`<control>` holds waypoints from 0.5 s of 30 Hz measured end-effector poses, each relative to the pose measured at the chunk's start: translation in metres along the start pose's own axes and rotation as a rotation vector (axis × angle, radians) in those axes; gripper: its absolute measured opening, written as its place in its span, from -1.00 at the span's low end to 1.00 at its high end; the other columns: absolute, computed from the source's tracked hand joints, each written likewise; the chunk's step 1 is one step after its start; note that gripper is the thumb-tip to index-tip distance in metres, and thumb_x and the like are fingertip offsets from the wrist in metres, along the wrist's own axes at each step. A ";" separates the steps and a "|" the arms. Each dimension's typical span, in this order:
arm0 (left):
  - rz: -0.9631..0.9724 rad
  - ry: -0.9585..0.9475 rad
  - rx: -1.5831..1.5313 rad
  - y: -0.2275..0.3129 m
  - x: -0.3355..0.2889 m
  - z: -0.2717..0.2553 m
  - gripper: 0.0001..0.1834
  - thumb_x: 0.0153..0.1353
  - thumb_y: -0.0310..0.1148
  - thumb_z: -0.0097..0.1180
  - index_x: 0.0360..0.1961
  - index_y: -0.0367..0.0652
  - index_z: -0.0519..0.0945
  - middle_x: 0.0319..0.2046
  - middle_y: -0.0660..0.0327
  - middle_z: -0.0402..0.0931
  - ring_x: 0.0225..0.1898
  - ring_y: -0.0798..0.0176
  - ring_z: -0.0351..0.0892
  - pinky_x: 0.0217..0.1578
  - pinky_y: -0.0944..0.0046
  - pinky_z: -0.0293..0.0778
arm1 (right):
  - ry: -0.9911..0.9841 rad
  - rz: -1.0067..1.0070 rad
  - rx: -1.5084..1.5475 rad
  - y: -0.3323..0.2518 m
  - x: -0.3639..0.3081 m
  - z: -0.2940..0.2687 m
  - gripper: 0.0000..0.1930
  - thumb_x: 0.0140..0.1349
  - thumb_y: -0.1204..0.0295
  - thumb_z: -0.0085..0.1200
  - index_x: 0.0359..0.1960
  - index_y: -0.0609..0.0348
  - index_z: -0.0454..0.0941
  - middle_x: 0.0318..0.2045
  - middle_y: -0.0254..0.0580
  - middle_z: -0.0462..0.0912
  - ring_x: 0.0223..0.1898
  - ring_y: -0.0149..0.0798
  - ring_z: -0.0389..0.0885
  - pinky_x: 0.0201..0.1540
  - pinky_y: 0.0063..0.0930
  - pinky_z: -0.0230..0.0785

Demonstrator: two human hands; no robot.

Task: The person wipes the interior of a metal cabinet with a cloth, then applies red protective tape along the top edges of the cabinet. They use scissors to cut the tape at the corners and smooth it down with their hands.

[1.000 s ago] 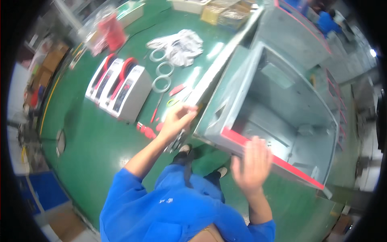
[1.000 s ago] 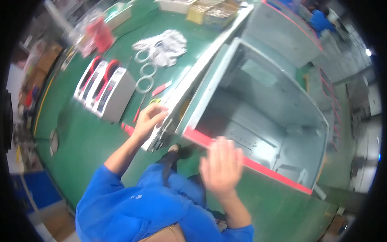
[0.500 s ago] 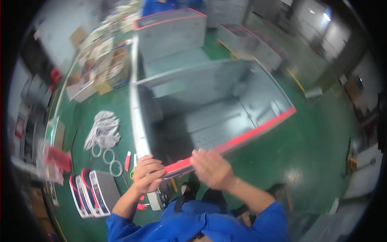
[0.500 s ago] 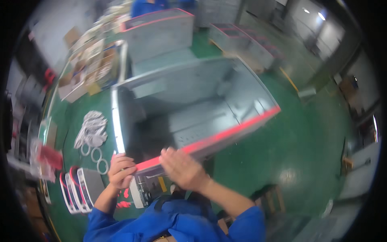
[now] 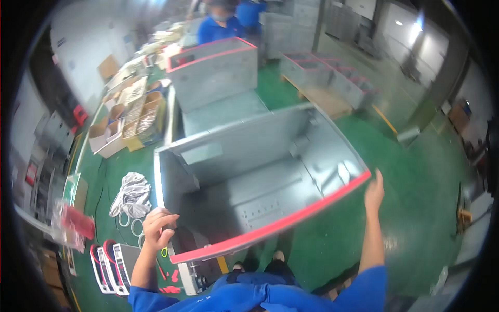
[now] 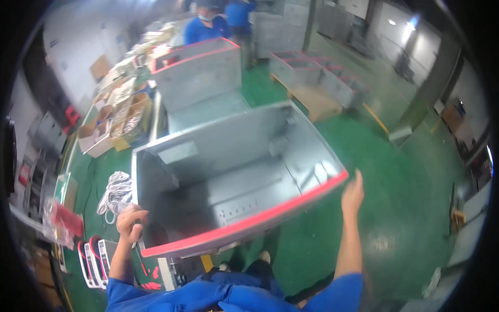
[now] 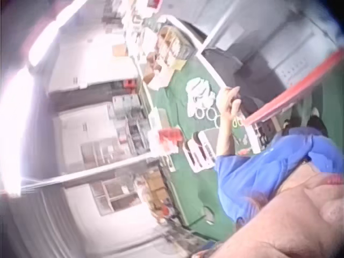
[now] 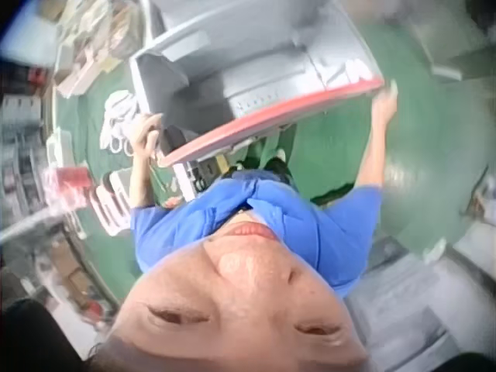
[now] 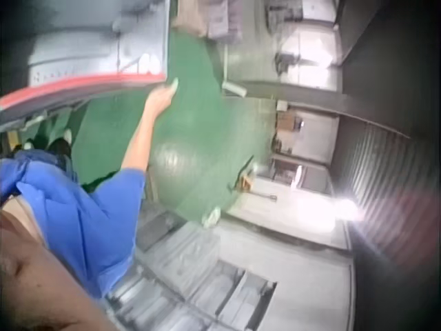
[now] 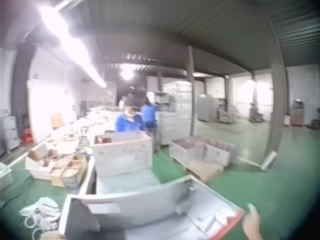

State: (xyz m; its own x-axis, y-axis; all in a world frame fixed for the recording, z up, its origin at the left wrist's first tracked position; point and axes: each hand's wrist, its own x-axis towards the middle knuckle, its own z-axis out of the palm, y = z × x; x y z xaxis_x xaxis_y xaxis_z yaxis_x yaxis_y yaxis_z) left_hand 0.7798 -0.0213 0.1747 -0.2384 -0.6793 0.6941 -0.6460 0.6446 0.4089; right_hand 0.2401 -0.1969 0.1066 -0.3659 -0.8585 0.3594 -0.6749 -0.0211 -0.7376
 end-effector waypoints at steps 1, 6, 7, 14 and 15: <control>-0.048 -0.055 0.012 -0.002 -0.002 -0.002 -0.73 -0.02 -0.32 -0.02 -0.43 -0.33 0.56 -0.72 0.20 0.39 -0.68 0.23 0.35 -0.61 0.29 0.23 | 0.116 -0.039 0.183 -0.007 -0.004 0.003 -0.60 0.20 0.56 -0.27 0.10 0.28 0.25 0.11 0.05 0.30 0.15 -0.03 0.24 0.18 -0.35 0.06; -0.103 0.020 -0.044 -0.001 -0.009 0.002 -0.68 -0.01 -0.23 -0.07 -0.49 -0.30 0.58 -0.78 0.27 0.30 -0.73 0.28 0.25 -0.62 0.26 0.15 | 0.230 -0.249 0.357 -0.044 -0.005 0.055 -0.60 0.28 0.42 -0.39 0.11 0.34 0.22 0.14 -0.04 0.25 0.21 -0.12 0.14 0.23 -0.31 -0.07; -0.104 0.037 -0.033 0.002 -0.010 0.007 -0.66 0.00 -0.22 -0.08 -0.50 -0.30 0.58 -0.79 0.28 0.28 -0.74 0.29 0.24 -0.62 0.26 0.14 | 0.259 -0.221 0.439 -0.046 -0.002 0.058 -0.60 0.29 0.40 -0.40 0.10 0.35 0.23 0.12 -0.05 0.26 0.20 -0.11 0.14 0.23 -0.30 -0.06; -0.172 0.214 0.089 0.049 -0.011 0.062 -0.58 0.10 -0.23 -0.28 -0.53 -0.31 0.58 -0.81 0.26 0.24 -0.76 0.27 0.17 -0.59 0.22 0.16 | 0.018 -0.236 0.657 -0.045 0.089 0.112 -0.61 0.28 0.38 -0.40 0.05 0.35 0.28 0.10 -0.07 0.29 0.15 -0.16 0.21 0.20 -0.33 -0.03; -0.172 0.243 0.113 0.054 -0.008 0.077 -0.58 0.10 -0.24 -0.28 -0.54 -0.31 0.58 -0.81 0.25 0.23 -0.76 0.27 0.16 -0.59 0.21 0.16 | -0.027 -0.303 0.612 -0.033 0.116 0.130 -0.61 0.29 0.39 -0.40 0.06 0.34 0.28 0.09 -0.08 0.30 0.14 -0.16 0.22 0.20 -0.34 -0.02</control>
State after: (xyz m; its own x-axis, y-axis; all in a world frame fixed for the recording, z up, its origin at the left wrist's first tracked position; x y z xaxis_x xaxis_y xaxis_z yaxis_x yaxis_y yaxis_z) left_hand 0.6906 -0.0078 0.1456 0.0533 -0.6624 0.7473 -0.7413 0.4751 0.4740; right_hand 0.3036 -0.3626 0.0983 -0.1965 -0.7814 0.5923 -0.2587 -0.5414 -0.8000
